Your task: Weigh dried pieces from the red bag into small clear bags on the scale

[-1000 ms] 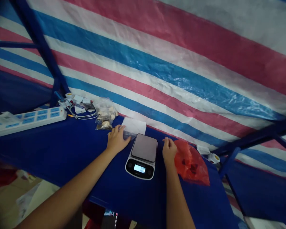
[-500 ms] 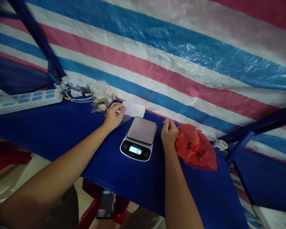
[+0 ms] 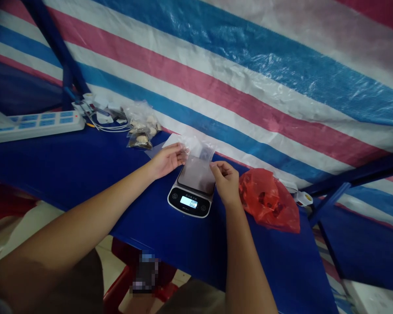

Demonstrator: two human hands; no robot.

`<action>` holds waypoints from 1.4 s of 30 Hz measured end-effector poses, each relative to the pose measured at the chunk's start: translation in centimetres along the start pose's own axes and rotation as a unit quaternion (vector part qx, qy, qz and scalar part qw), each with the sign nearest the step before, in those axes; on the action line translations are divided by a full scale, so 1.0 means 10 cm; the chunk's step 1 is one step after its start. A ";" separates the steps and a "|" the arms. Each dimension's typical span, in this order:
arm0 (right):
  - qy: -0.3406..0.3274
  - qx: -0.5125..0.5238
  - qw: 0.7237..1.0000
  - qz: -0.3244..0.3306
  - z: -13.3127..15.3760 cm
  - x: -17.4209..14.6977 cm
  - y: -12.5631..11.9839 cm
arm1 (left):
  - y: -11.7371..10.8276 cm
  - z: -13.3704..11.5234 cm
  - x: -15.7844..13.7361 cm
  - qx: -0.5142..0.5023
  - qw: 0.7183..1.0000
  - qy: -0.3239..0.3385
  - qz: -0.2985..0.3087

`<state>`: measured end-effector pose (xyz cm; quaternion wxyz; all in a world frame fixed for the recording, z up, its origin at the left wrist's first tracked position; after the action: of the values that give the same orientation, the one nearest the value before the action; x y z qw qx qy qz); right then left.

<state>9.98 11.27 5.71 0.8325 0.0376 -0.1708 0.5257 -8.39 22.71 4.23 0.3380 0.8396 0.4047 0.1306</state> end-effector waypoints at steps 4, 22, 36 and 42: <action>0.014 -0.009 0.999 0.035 0.02 -0.01 0.07 | 0.02 0.01 -0.02 -0.020 0.999 -0.029 0.029; 0.117 0.048 0.991 0.049 0.06 -0.02 0.08 | 0.13 -0.03 -0.13 -0.056 0.990 -0.073 0.107; 0.116 0.133 0.984 0.032 0.19 -0.02 -0.02 | 0.05 -0.18 -0.11 0.049 0.995 -0.029 0.078; 0.076 0.106 0.991 0.014 0.19 -0.01 -0.03 | -0.03 -0.23 -0.09 0.266 0.958 0.086 -0.067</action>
<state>9.77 10.54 7.47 0.8268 0.0834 -0.0506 0.5540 -10.30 23.22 5.78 0.0748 0.8557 0.5077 0.0671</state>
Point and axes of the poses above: each hand's wrist, its own x-axis towards the middle knuckle, its own y-axis out of the palm, z = x × y, the point moved 3 cm from there along x, towards the middle knuckle, and after that the axes turned 5 degrees about -y, right-handed, at the moved point
